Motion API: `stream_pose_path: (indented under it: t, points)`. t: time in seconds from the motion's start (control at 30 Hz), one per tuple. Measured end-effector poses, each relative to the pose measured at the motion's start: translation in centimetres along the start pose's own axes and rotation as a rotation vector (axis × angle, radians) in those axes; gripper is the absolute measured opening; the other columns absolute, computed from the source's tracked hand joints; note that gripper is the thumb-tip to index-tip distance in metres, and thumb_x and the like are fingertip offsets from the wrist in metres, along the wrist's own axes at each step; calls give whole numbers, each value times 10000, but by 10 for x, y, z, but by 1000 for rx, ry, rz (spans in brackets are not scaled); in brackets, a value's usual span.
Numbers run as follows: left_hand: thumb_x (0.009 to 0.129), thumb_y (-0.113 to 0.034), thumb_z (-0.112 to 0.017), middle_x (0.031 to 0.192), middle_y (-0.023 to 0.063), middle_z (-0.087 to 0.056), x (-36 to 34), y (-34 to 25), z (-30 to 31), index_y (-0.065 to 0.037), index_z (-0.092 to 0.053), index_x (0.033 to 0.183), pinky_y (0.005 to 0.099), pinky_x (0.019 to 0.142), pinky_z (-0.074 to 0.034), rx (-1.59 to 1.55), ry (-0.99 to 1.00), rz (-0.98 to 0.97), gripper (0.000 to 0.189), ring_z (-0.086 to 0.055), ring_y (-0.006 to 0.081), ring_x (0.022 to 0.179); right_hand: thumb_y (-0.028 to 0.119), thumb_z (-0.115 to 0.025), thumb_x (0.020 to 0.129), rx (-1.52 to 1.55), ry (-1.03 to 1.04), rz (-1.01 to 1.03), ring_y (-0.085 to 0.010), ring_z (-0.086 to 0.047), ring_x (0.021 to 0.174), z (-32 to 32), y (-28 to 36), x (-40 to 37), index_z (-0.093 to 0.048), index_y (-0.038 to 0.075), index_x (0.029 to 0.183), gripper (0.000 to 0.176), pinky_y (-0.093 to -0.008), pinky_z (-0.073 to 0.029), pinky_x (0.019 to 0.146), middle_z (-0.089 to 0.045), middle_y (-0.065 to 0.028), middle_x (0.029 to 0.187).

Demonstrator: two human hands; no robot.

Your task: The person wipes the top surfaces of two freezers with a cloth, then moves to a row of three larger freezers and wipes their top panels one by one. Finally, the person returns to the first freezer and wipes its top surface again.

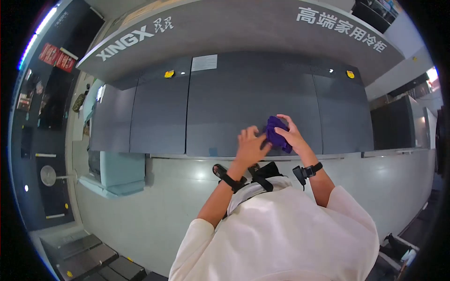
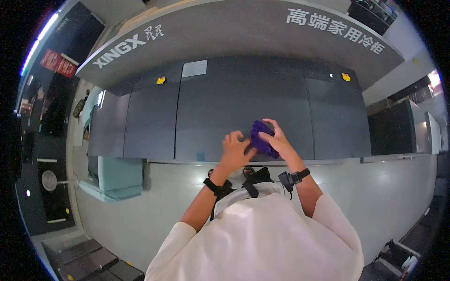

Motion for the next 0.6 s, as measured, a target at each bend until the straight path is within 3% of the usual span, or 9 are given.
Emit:
stream_pose_path:
  t: [0.07,0.1,0.13,0.27,0.33,0.47,0.6]
  points:
    - [795,-177,-673,1198,151,-459,7,41,47,-130,-605,1208,517,963,-338,53,-310,131,421,-400,363,1178,230,-747,836,-383,-97,191,-206,-651,953,17,12,6,-558,42,1278,516,-345,-534,822,-665,-133,1081]
    - [789,-162,-659,1236,160,-439,2,82,58,-153,-549,1240,514,970,-335,67,-472,214,464,-406,360,1201,242,-751,829,-433,-142,190,-206,-657,944,24,17,5,-581,25,1242,497,-343,-532,818,-679,-137,1052]
    - [799,-161,-649,1286,175,-419,-3,119,72,-125,-538,1224,533,994,-320,129,-514,381,440,-396,376,1224,254,-755,823,-483,-188,185,-205,-663,934,29,24,4,-605,8,1207,481,-341,-530,814,-692,-142,1023]
    - [850,-208,-623,1389,188,-381,-11,215,96,-90,-515,1241,542,1014,-311,243,-509,517,422,-358,393,1291,271,-738,816,-619,-376,178,-268,-695,908,31,52,2,-663,11,1135,418,-356,-530,831,-720,-158,1004]
    - [883,-244,-592,1445,185,-362,-2,238,92,-84,-495,1283,548,1037,-297,281,-502,516,441,-330,388,1342,248,-731,806,-878,-360,251,-309,-686,925,7,74,13,-664,62,1156,402,-378,-533,837,-714,-149,1010]
    - [969,-323,-470,1516,184,-341,6,256,75,-58,-445,1379,572,1085,-262,362,-439,440,488,-287,355,1424,203,-715,780,-1451,-190,394,-338,-646,1002,-60,94,51,-670,164,1169,393,-425,-547,823,-687,-122,1048]
    - [1018,-356,-382,1524,177,-354,6,248,78,-44,-416,1418,564,1114,-242,311,-425,453,509,-283,311,1445,171,-701,783,-1711,-40,490,-289,-617,1068,-122,110,95,-674,198,1164,383,-416,-560,812,-658,-97,1096]
Point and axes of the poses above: each hand's wrist, its own x-axis towards the middle knuckle, its own z-axis out of the back of the hand, y = z × x, the point moved 9 cm from there along x, towards the middle knuckle
